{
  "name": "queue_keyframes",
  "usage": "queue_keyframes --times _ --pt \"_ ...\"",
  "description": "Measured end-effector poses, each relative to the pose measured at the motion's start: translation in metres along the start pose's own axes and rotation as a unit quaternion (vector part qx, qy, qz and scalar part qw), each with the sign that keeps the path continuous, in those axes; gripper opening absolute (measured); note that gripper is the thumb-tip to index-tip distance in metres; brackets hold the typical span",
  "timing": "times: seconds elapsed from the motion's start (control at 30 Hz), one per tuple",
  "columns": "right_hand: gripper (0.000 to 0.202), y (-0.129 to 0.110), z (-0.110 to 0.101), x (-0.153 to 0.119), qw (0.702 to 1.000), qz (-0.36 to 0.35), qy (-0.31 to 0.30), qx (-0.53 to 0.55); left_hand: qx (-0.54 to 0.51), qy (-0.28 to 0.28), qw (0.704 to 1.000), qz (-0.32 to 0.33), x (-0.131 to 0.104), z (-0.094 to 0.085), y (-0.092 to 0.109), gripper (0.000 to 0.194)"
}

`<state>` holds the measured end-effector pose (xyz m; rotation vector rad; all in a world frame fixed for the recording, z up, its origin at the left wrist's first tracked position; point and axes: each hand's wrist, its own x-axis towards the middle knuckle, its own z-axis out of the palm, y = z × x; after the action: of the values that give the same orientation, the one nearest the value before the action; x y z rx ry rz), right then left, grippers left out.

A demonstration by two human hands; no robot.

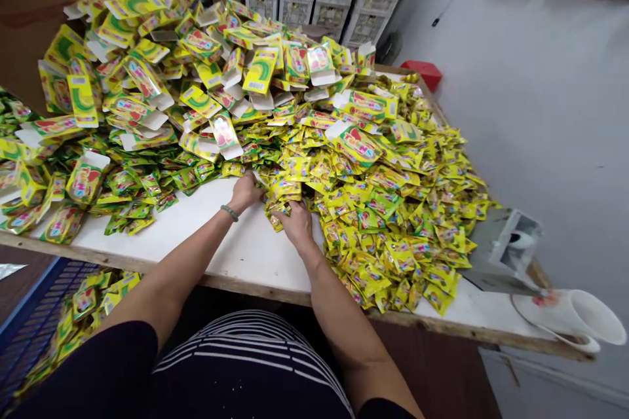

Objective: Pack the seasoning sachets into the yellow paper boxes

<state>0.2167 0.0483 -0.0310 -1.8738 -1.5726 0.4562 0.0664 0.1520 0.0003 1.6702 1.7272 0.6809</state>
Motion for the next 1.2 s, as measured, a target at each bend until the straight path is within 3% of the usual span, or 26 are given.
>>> queue_keyframes --times 0.13,0.27,0.43,0.5,0.63,0.77,0.83,0.97,1.2 --pt "0.033 -0.007 -0.006 -0.006 0.998 -0.024 -0.048 -0.011 -0.112 0.018 0.994 -0.004 -0.024 -0.025 -0.025 0.04" --pt "0.028 -0.015 -0.002 -0.006 0.996 -0.041 -0.07 0.037 -0.256 -0.022 0.964 -0.062 -0.056 -0.045 -0.054 0.036" --pt "0.039 -0.019 0.003 0.007 0.993 -0.012 0.076 0.091 -0.394 0.056 0.912 -0.097 -0.081 -0.054 -0.064 0.048" --pt "0.042 -0.019 0.003 0.007 0.994 -0.001 0.089 0.072 -0.419 0.05 0.9 -0.106 -0.088 -0.056 -0.061 0.049" --pt "0.027 -0.019 0.002 -0.005 0.999 0.027 -0.003 0.024 -0.442 -0.003 0.884 -0.149 -0.102 -0.052 -0.059 0.043" --pt "0.032 -0.022 0.0 -0.011 0.994 0.028 0.001 0.106 -0.458 -0.013 0.874 -0.16 -0.11 -0.045 -0.06 0.036" --pt "0.038 -0.025 0.001 -0.012 0.975 0.039 -0.027 0.215 -0.459 -0.015 0.872 -0.167 -0.109 -0.045 -0.059 0.035" --pt "0.043 -0.036 0.007 -0.016 0.916 0.071 -0.141 0.369 -0.449 -0.029 0.881 -0.148 -0.1 -0.046 -0.052 0.037" --pt "0.037 -0.029 0.005 -0.018 0.9 0.081 -0.245 0.352 -0.447 -0.089 0.885 -0.1 -0.081 -0.031 -0.049 0.041"
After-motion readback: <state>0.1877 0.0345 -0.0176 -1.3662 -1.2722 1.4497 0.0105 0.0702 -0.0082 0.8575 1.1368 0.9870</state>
